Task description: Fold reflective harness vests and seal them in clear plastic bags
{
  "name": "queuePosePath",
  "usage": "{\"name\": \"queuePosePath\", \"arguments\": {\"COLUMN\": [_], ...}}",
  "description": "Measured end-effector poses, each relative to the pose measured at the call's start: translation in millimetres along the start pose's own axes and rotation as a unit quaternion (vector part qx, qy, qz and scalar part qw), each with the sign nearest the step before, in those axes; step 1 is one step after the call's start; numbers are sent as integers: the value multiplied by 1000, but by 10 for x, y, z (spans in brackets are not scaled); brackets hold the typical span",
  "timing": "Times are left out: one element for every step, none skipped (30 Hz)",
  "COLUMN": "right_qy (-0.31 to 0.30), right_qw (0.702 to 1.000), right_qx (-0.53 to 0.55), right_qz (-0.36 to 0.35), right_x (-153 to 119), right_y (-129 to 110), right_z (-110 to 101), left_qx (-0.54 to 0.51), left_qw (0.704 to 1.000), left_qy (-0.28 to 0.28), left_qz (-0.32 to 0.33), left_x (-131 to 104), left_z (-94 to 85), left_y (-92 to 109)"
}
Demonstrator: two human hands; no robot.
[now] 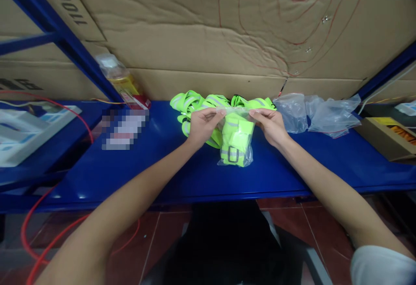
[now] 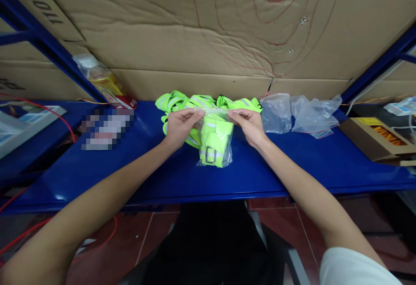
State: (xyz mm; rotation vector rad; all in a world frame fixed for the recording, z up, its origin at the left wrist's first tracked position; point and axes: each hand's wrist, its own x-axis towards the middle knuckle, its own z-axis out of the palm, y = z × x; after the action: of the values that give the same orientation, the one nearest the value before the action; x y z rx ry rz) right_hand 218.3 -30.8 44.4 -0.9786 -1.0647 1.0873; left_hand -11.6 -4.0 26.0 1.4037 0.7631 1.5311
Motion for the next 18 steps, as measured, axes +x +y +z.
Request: {"name": "queuePosePath", "arguments": {"right_qy": [-2, -11, -22, -32, -41, -47, -47, -44, -42, -43, -44, -44, -44, -45, -46, -45, -43, -44], "right_qw": [1000, 1000, 999, 998, 998, 997, 998, 998, 998, 998, 998, 998, 998, 998, 998, 998, 998, 997], "right_qx": [-1, -2, -3, -2, -2, -1, -1, 0, 1, 2, 3, 3, 2, -1, -5, -8, -10, -10], "right_qz": [12, 28, 42, 51, 55, 56, 52, 47, 44, 42, 39, 36, 33, 31, 33, 37, 45, 56], "right_x": [-4, -10, -18, -27, -36, -44, -50, -54, -56, -54, -50, -44, -36, -28, -20, -14, -11, -12], "right_y": [-9, -16, -19, -19, -14, -7, 2, 12, 20, 27, 32, 35, 36, 35, 34, 31, 28, 25], "right_z": [3, 7, 11, 17, 23, 29, 33, 35, 34, 31, 26, 18, 9, 0, -7, -13, -16, -14], "left_qx": [-5, -10, -15, -18, -19, -21, -25, -30, -35, -39, -39, -37, -32, -28, -24, -22, -21, -21], "left_qw": [1000, 1000, 1000, 1000, 1000, 1000, 999, 999, 998, 998, 998, 999, 999, 999, 999, 999, 999, 998], "left_qy": [2, 4, 5, 3, -1, -3, -3, -2, -1, -1, -1, 0, 1, 2, 1, -1, -4, -6], "left_qz": [9, 15, 17, 13, 5, -8, -23, -37, -47, -51, -48, -40, -32, -27, -27, -34, -43, -51], "left_x": [-7, -14, -21, -28, -35, -41, -45, -49, -52, -52, -52, -51, -48, -46, -43, -41, -41, -41], "left_z": [10, 20, 28, 33, 36, 37, 38, 39, 41, 44, 47, 50, 52, 53, 53, 53, 52, 51], "left_y": [3, 8, 15, 26, 38, 52, 65, 76, 84, 87, 87, 82, 75, 66, 57, 48, 41, 37]}}
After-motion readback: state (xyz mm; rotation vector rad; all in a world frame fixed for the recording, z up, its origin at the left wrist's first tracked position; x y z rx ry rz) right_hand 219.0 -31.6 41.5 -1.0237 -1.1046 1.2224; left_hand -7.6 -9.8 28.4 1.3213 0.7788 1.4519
